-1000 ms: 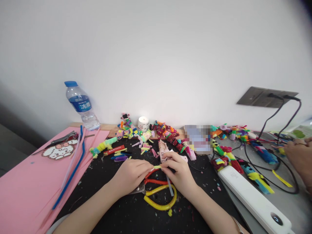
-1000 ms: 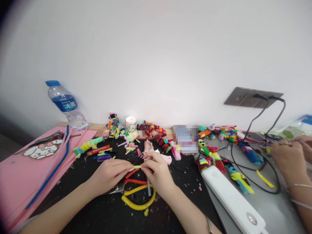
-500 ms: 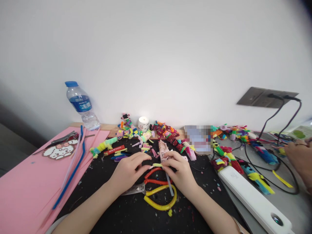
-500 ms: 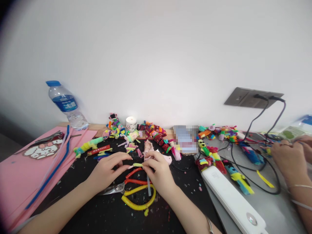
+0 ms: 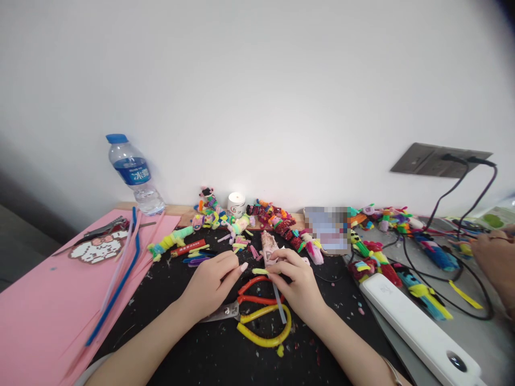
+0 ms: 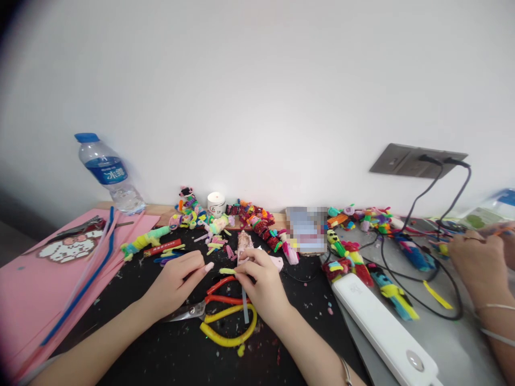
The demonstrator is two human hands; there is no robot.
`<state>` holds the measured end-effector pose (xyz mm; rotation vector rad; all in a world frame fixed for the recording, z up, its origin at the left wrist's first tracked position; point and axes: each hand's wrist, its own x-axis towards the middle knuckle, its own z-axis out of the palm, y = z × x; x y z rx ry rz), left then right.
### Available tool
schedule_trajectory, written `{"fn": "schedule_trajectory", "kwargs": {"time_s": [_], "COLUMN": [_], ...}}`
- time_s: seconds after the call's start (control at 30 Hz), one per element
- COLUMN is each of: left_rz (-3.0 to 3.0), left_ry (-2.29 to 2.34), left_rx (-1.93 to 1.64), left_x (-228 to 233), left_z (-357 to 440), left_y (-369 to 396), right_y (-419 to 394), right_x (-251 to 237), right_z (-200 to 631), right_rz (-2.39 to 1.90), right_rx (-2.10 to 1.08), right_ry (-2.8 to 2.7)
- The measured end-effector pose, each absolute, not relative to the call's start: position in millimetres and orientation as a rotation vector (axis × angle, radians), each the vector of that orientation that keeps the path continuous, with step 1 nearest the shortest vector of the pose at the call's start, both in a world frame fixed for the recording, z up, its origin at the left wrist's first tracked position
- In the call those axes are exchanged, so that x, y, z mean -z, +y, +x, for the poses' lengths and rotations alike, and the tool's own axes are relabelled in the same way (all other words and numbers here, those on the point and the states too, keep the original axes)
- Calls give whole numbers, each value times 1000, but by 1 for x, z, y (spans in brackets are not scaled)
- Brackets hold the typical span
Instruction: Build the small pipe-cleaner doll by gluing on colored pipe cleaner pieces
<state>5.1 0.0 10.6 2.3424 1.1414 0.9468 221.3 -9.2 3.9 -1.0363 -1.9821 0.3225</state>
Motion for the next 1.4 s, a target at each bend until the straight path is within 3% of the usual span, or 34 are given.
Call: {"fn": "schedule_trajectory", "kwargs": {"time_s": [1.4], "left_rz": [2219], "left_ry": [1320], "left_rx": [-951], "left_x": [-2], "left_z": [5], "left_y": [6], "right_y": [-9], "right_x": [-4], "right_z": [222], "right_rz": [-1037], "right_rx": [-319], "right_ry": [-1982]}}
